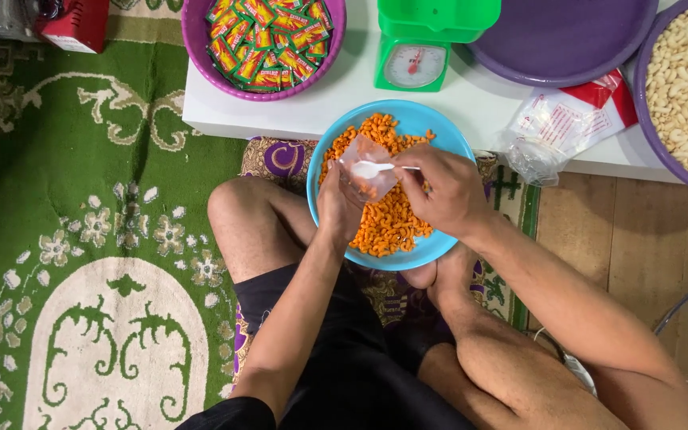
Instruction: Filling small plastic bags with orange snacks using a spoon and hands while sitting on the floor.
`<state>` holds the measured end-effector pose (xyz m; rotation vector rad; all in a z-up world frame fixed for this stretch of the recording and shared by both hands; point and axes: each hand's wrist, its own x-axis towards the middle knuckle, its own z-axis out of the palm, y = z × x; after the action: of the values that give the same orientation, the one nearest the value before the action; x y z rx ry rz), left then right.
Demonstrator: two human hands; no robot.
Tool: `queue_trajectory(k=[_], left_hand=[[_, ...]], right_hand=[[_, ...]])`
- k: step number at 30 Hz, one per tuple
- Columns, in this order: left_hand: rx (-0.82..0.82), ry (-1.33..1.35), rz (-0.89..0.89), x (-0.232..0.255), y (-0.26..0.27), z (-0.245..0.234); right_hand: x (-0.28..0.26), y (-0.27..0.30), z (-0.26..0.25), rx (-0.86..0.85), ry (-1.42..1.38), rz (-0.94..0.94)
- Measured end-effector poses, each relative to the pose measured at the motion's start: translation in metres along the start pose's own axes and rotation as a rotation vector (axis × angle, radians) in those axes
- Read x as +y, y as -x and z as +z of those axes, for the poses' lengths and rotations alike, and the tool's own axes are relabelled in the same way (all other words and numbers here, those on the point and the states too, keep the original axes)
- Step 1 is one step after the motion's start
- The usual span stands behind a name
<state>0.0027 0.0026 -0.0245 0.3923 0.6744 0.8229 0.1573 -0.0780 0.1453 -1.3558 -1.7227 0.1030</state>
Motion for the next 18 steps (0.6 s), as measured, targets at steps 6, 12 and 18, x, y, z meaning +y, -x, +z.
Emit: queue_trajectory(k=[6,12,18], left_hand=[[-0.05,-0.052,0.011,-0.006,-0.004,-0.012],[-0.028,-0.071,-0.036,0.032,0.026,0.038],[0.0,-0.057,-0.063,0.069,0.039,0.043]], right_hand=[[0.026,0.013,0.008,0.13,0.013,-0.037],[0.004,0.006,0.007,0.064,-0.072,0.102],[0.051,0.003,-0.023,0.213,0.036,0.168]])
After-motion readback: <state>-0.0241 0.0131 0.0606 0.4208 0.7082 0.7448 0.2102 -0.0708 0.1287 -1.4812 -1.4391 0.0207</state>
